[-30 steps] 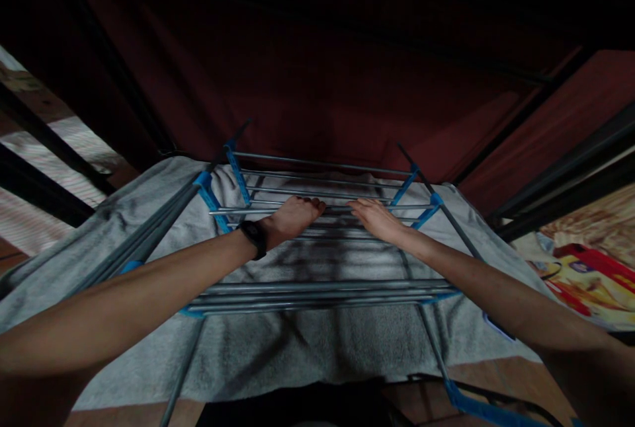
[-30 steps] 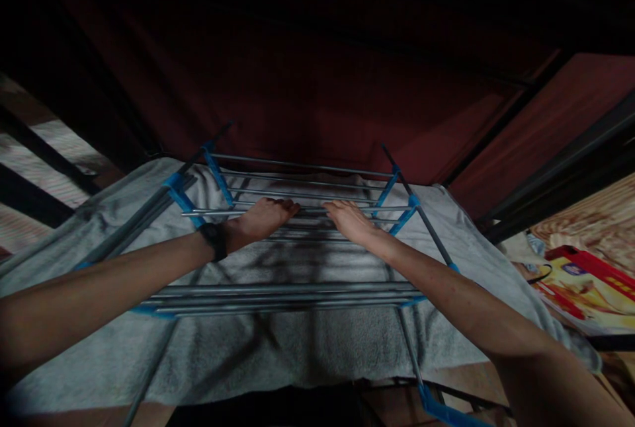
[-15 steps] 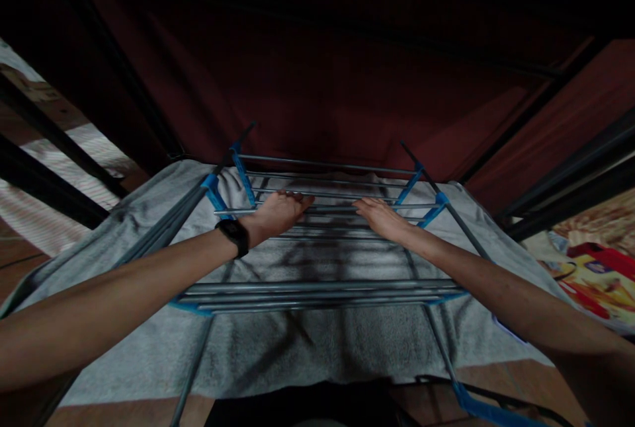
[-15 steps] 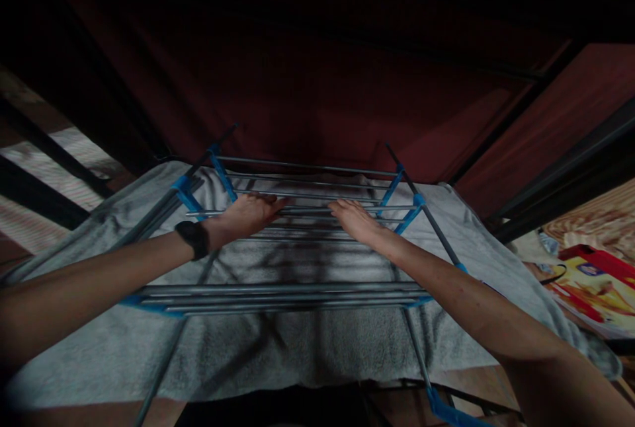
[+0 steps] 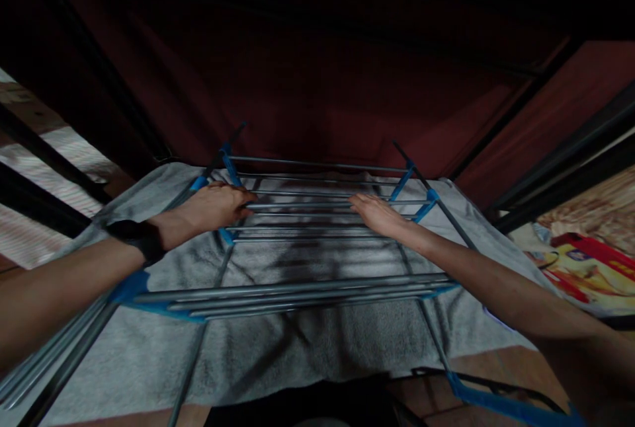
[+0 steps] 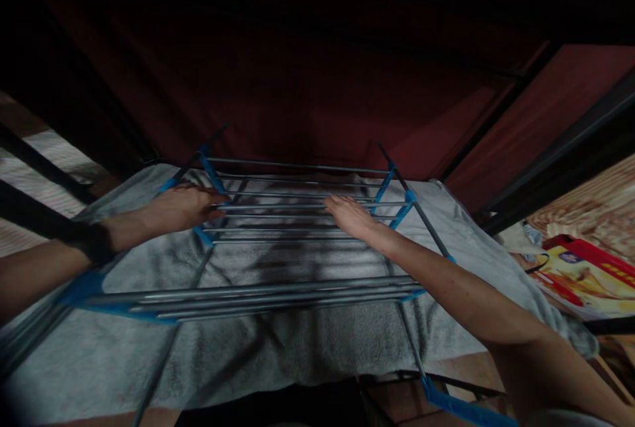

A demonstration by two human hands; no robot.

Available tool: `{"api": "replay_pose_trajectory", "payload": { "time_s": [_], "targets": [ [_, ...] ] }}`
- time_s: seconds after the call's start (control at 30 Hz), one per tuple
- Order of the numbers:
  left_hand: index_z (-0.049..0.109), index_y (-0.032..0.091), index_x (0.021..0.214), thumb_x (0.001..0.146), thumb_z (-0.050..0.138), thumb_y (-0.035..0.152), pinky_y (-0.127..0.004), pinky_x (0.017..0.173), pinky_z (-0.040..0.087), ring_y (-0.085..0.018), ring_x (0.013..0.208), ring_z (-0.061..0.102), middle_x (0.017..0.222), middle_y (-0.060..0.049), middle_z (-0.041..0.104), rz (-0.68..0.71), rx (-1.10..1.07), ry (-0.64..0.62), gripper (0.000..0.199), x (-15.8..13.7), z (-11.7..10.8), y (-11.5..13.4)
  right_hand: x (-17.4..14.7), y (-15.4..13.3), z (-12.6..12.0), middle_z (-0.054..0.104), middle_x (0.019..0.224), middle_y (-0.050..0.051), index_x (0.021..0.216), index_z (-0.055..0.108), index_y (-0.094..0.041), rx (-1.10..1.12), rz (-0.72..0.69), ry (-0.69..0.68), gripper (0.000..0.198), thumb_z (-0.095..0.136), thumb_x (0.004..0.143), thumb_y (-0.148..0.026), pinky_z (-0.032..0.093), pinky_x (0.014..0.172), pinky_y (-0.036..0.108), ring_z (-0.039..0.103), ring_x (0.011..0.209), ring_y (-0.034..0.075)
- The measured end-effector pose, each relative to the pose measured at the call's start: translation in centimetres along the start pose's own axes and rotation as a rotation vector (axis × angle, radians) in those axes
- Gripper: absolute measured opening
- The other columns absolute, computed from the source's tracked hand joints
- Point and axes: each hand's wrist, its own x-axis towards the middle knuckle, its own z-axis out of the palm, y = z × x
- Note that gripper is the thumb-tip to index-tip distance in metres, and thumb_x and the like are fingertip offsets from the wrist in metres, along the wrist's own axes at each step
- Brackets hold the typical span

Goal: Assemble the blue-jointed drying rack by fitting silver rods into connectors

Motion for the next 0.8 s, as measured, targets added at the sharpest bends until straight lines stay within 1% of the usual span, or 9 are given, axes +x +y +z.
{"api": "replay_pose_trajectory", "payload": {
  "time_s": [0.1, 0.17, 0.27, 0.37, 0.47, 0.53, 0.63, 0.7, 0.8],
  "targets": [
    [0.068, 0.023, 0.126, 0.097, 0.042, 0.035, -0.044, 0.096, 0.048, -0.033, 0.107, 0.067, 0.12, -0.011, 0.072, -0.024, -0.038, -0.022, 0.041, -0.4, 0.4, -1.0, 0.1, 0.0, -0.1, 0.064, 0.117, 0.013, 0.122, 0.059, -0.015, -0.01, 0.005, 0.018, 0.029, 0.036, 0.105, -0.022, 0.046, 0.096, 0.034, 0.063, 0.107, 0.022],
    [0.065, 0.023, 0.129, 0.099, 0.036, 0.036, -0.046, 0.091, 0.051, -0.034, 0.105, 0.068, 0.118, -0.013, 0.072, -0.065, -0.056, -0.048, 0.044, -0.6, 0.6, -1.1, 0.2, 0.0, -0.1, 0.064, 0.118, 0.013, 0.123, 0.059, -0.015, -0.012, 0.0, 0.019, 0.03, 0.037, 0.105, -0.022, 0.046, 0.096, 0.033, 0.063, 0.107, 0.021],
    [0.06, 0.025, 0.136, 0.099, 0.033, 0.038, -0.046, 0.084, 0.054, -0.035, 0.105, 0.068, 0.118, -0.014, 0.071, -0.116, -0.071, -0.082, 0.048, -0.7, 0.9, -1.0, 0.2, 0.0, 0.0, 0.065, 0.117, 0.012, 0.124, 0.059, -0.016, -0.006, -0.002, 0.023, 0.029, 0.037, 0.106, -0.023, 0.046, 0.096, 0.032, 0.063, 0.107, 0.02],
    [0.062, 0.028, 0.135, 0.099, 0.034, 0.039, -0.043, 0.082, 0.054, -0.034, 0.107, 0.068, 0.119, -0.011, 0.072, -0.136, -0.079, -0.084, 0.047, -0.8, 1.1, -1.0, 0.1, -0.1, 0.0, 0.065, 0.116, 0.012, 0.123, 0.059, -0.015, -0.007, -0.006, 0.035, 0.028, 0.039, 0.106, -0.023, 0.047, 0.094, 0.031, 0.063, 0.104, 0.019],
    [0.061, 0.032, 0.135, 0.101, 0.032, 0.038, -0.039, 0.083, 0.053, -0.031, 0.109, 0.067, 0.123, -0.007, 0.071, -0.159, -0.064, -0.062, 0.046, -0.7, 1.3, -1.3, 0.0, -0.1, -0.2, 0.065, 0.116, 0.012, 0.123, 0.06, -0.015, -0.014, -0.009, 0.048, 0.029, 0.038, 0.106, -0.024, 0.047, 0.093, 0.032, 0.064, 0.103, 0.02],
    [0.06, 0.032, 0.136, 0.102, 0.031, 0.037, -0.035, 0.082, 0.052, -0.028, 0.109, 0.068, 0.124, -0.005, 0.072, -0.153, -0.06, -0.064, 0.046, -0.6, 1.5, -1.6, -0.1, -0.2, -0.3, 0.065, 0.118, 0.012, 0.125, 0.059, -0.015, -0.014, -0.014, 0.056, 0.03, 0.037, 0.106, -0.024, 0.046, 0.094, 0.032, 0.064, 0.104, 0.02],
    [0.062, 0.031, 0.135, 0.1, 0.037, 0.037, -0.031, 0.081, 0.051, -0.026, 0.108, 0.068, 0.122, -0.005, 0.073, -0.147, -0.081, -0.088, 0.043, -0.2, 1.5, -2.0, 0.0, -0.6, -0.4, 0.064, 0.123, 0.011, 0.132, 0.055, -0.018, 0.009, -0.033, 0.08, 0.033, 0.038, 0.106, -0.025, 0.044, 0.099, 0.033, 0.062, 0.11, 0.019],
    [0.065, 0.03, 0.132, 0.099, 0.041, 0.036, -0.03, 0.082, 0.051, -0.026, 0.108, 0.068, 0.121, -0.006, 0.073, -0.156, -0.095, -0.088, 0.041, 0.1, 1.4, -2.1, 0.3, -1.1, -0.3, 0.063, 0.126, 0.01, 0.137, 0.052, -0.02, 0.024, -0.049, 0.105, 0.035, 0.038, 0.106, -0.027, 0.043, 0.101, 0.035, 0.06, 0.113, 0.02],
    [0.067, 0.028, 0.129, 0.098, 0.041, 0.034, -0.034, 0.084, 0.052, -0.028, 0.105, 0.069, 0.118, -0.008, 0.074, -0.174, -0.099, -0.081, 0.041, 0.2, 0.8, -1.9, 1.2, -2.2, 0.0, 0.062, 0.129, 0.01, 0.14, 0.05, -0.022, 0.031, -0.073, 0.13, 0.037, 0.039, 0.105, -0.026, 0.043, 0.102, 0.037, 0.059, 0.116, 0.02]
  ]
}}
